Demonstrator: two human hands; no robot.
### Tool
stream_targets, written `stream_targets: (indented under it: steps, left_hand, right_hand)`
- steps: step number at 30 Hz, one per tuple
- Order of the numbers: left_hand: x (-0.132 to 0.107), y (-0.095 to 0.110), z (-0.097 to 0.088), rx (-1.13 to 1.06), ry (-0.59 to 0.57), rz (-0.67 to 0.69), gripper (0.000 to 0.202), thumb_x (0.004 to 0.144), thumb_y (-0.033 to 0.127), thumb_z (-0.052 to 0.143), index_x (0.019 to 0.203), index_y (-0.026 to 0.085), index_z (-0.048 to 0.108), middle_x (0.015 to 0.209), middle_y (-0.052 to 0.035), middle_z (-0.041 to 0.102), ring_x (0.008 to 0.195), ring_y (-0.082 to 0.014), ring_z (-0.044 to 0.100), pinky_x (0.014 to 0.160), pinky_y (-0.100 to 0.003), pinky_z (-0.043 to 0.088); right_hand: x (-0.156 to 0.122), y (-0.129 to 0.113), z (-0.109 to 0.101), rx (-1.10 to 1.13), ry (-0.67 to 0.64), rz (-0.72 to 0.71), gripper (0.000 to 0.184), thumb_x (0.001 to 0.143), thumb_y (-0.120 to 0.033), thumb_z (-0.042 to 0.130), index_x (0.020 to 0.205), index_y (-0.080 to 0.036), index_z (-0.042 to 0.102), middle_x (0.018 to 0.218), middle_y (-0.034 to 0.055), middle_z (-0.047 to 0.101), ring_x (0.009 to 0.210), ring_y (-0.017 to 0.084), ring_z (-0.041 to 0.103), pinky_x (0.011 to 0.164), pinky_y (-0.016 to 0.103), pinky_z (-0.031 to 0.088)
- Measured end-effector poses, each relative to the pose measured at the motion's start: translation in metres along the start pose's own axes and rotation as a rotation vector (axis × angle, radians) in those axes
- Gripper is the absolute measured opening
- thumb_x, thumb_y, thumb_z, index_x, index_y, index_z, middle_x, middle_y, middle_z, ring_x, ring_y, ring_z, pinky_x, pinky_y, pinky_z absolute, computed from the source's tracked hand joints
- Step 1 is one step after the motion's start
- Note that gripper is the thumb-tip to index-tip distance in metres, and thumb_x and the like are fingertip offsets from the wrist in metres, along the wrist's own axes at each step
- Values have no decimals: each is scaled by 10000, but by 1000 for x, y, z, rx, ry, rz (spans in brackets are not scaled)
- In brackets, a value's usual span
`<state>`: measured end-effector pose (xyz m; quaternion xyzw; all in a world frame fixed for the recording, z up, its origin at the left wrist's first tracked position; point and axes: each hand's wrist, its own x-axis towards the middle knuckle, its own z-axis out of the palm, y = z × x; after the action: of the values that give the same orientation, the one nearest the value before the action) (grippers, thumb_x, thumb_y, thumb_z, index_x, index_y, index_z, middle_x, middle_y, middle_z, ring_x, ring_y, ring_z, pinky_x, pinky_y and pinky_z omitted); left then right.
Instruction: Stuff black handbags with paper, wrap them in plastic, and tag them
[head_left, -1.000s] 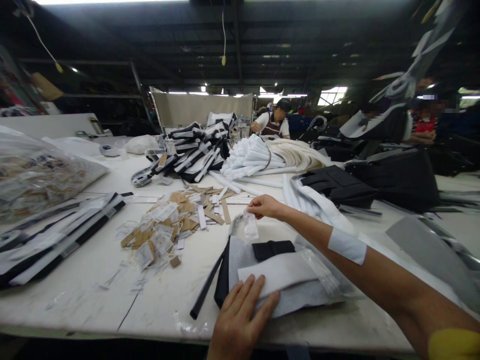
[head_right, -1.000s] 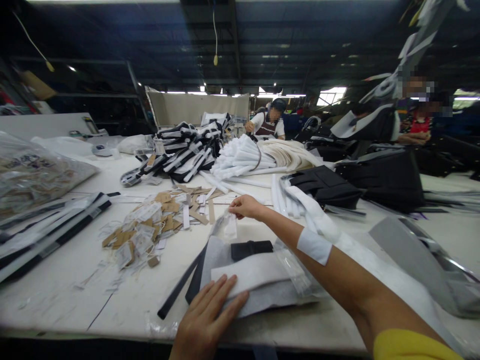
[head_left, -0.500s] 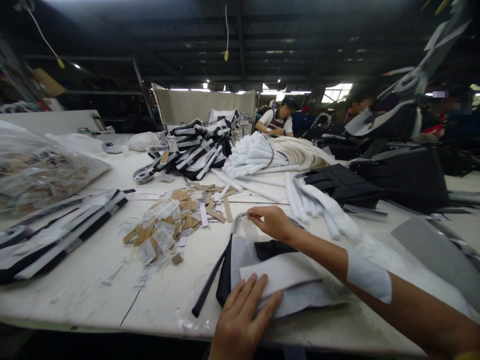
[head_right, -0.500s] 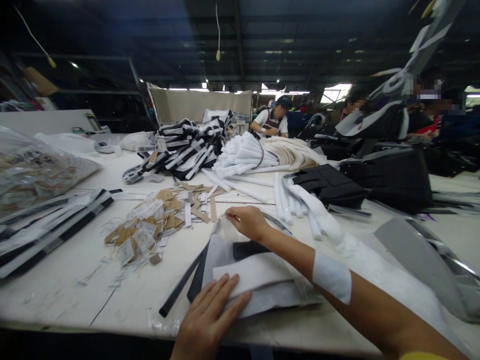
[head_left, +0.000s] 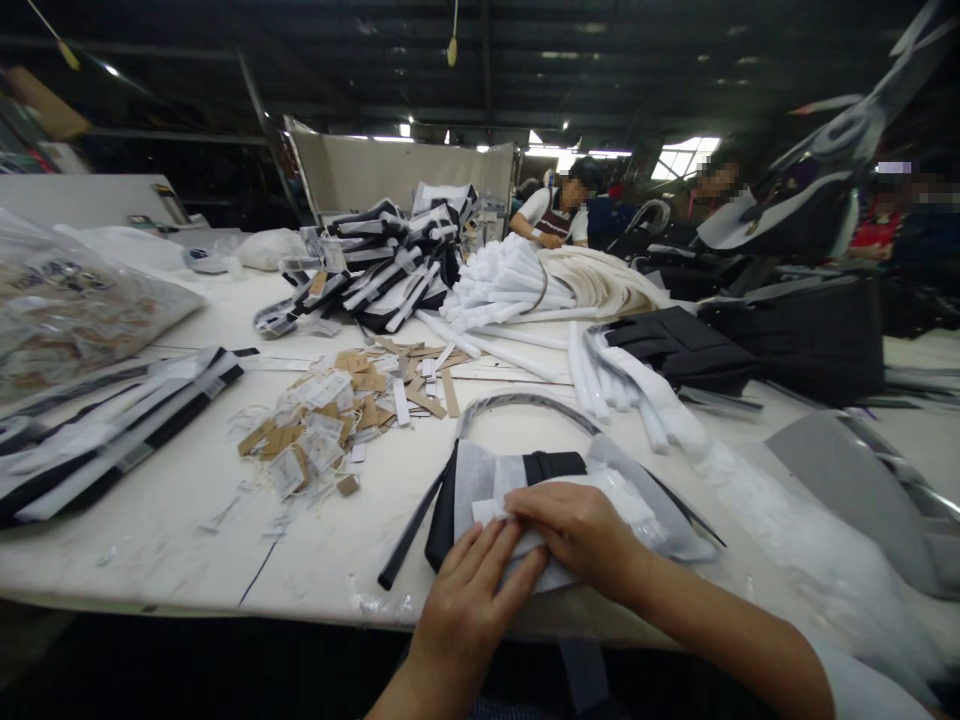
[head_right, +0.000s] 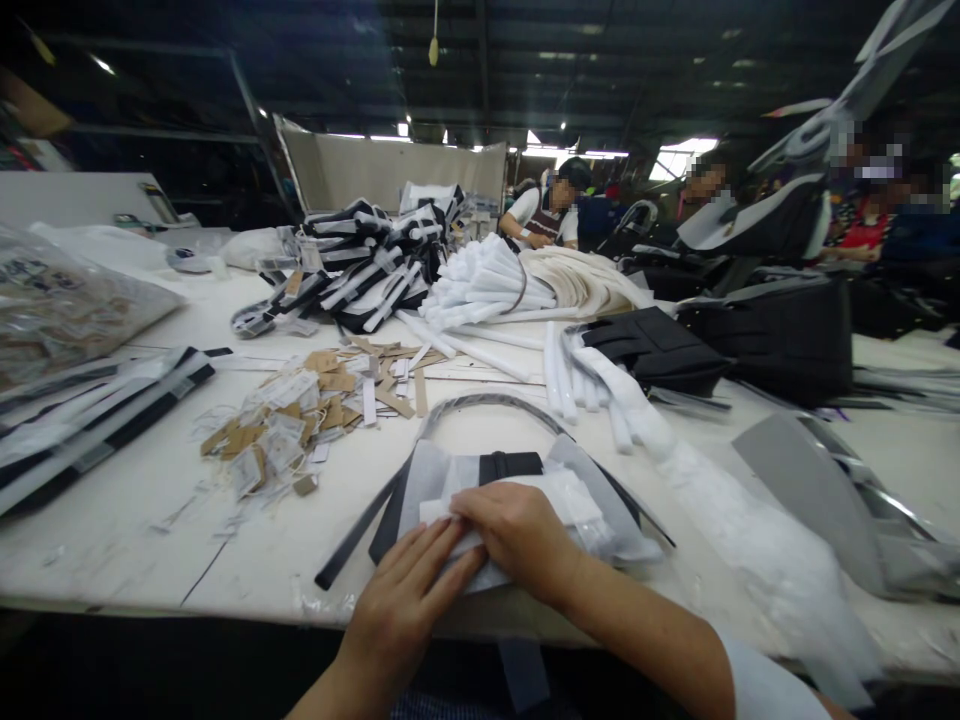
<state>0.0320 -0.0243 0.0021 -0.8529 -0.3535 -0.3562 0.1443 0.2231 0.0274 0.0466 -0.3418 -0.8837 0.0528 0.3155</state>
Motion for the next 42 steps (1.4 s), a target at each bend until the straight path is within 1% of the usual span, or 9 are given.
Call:
stream_targets:
  steps: [4,7,10,14,19,27,30,35,42]
  left_hand:
    - [-6,1,4,-60,37,-76,302,1004,140,405,1097,197,686,1235,-87,688,1194,-170,618,1056,-345,490]
    - [-10,0,5,-77,87,-97,267,985,114,421,1071,164,669,1156,-112,699,1152,-171,633,1032,-336,512]
    - [-13,-1,4,-87,90,-123,288,973,99,414,1152,137,636,1160,-130,682,1143,-184,634,989,-321,544]
    - [-11,-1,0,-99,47,-190,378,958,71,443,1304,159,570,1332,-156,595,1272,-200,559,1006,-303,530]
    - [-8,-3,-1,-116,-33,-89,427,997,131,395,1415,107,480,1390,-128,590,1375,-221,457,1105,-353,460]
    - [-11,-6,2,-111,-32,-28,396,1003,115,366,1360,73,531,1332,-121,637,1305,-210,530,1094,-368,464]
    - [-9,-7,1,-115,-36,-34,388,996,109,389,1353,68,535,1315,-128,646,1288,-211,545,1081,-370,477]
    - [-7,-7,0,-135,-56,-44,374,985,124,432,1337,88,549,1312,-130,646,1274,-217,558,1057,-387,505]
    - [-7,-12,-3,-162,-138,-36,416,966,204,520,1369,99,517,1349,-144,619,1295,-250,541,1064,-441,499]
  right_hand:
    - [-6,-4,1,33,60,-3,314,875,-46,460,1029,-191,692,962,61,767,872,183,728,808,296,591]
    - [-13,-4,3,24,82,-19,328,884,-46,465,1075,-198,685,1013,60,764,937,194,722,870,334,586]
    - [-18,-4,5,40,83,-70,321,909,-65,482,1131,-208,665,1055,65,758,981,187,716,917,349,578]
    - [-22,-9,3,37,86,-168,291,942,-75,472,1142,-187,650,1070,79,754,992,171,713,933,348,577]
    - [-30,-15,0,36,65,-220,325,942,-85,452,1197,-166,636,1114,109,738,1051,182,693,970,373,564]
    - [-44,-16,5,73,134,-239,349,935,-70,478,1247,-154,611,1139,118,731,1133,192,659,1017,414,532]
    - [-52,-20,3,92,141,-154,376,931,-120,557,1298,-196,584,1183,106,714,1145,200,653,1057,452,497]
    - [-61,-31,5,55,212,101,455,911,-239,652,1354,-241,551,1205,102,696,1139,239,648,1049,470,509]
    - [-55,-37,26,95,285,236,276,927,-196,623,1197,-250,640,1146,79,705,1101,226,646,1029,463,515]
